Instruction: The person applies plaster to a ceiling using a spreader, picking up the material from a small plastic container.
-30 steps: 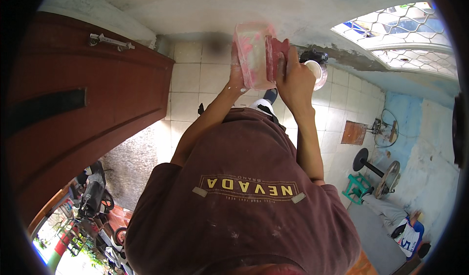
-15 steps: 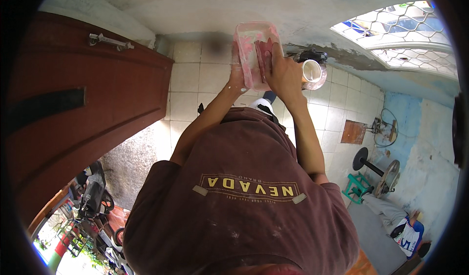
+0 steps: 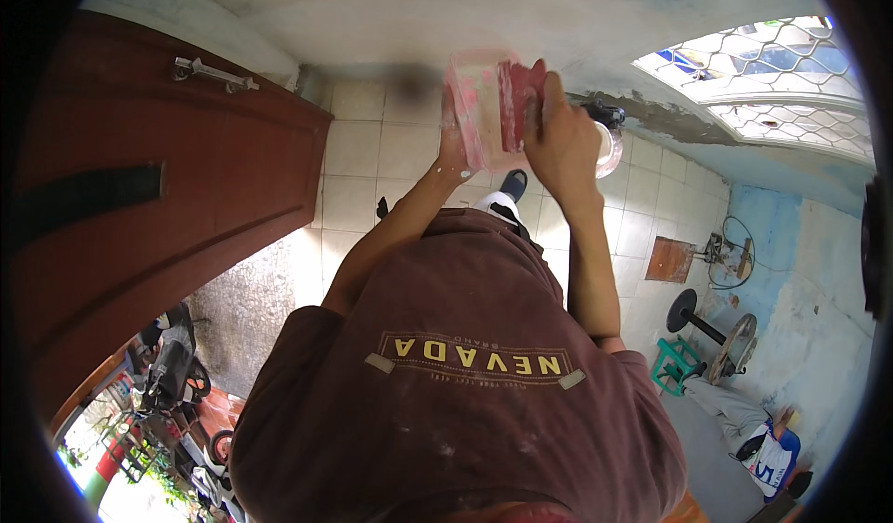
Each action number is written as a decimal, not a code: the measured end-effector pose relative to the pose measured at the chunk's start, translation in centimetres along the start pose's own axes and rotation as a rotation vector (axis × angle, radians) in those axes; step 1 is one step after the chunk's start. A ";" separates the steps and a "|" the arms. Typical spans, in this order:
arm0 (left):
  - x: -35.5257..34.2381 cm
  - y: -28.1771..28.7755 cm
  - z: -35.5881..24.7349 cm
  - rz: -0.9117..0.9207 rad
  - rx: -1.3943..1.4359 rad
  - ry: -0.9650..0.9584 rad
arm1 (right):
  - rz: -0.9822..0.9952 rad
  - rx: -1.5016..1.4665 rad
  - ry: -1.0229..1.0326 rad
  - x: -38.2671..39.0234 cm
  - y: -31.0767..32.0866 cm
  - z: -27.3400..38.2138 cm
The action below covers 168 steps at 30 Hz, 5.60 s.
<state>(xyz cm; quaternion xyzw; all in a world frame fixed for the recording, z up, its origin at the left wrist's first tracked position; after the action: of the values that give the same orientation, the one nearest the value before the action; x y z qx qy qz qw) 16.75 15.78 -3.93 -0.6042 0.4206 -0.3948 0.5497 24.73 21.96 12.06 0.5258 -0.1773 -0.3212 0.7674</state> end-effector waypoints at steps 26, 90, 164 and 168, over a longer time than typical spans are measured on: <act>-1.3 1.2 -0.6 -0.157 -0.129 -0.092 | 0.050 0.061 -0.032 -1.2 -3.4 -1.3; 0.2 1.8 -1.4 -0.170 -0.432 -0.040 | 0.002 -0.184 -0.087 -2.2 -5.9 -1.4; 1.4 2.7 -4.5 0.042 0.145 0.093 | 0.070 0.144 0.034 -2.5 -6.5 0.8; 0.3 3.0 -4.6 -0.099 -0.007 0.027 | 0.061 0.073 -0.014 -2.9 -4.0 1.9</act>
<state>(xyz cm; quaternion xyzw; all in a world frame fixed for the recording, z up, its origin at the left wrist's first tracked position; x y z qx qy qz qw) 12.27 13.80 -6.48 -0.6208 0.3988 -0.4281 0.5218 20.20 21.68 9.31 0.5458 -0.2100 -0.2945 0.7558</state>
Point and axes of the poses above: each hand's wrist, its own x-axis away from the middle knuckle, its own y-axis out of the back of the hand, z = x × y, the point moved 3 cm from there along -x, towards the middle knuckle, and after that the axes turned 2 degrees about x, right-handed, at the moved point
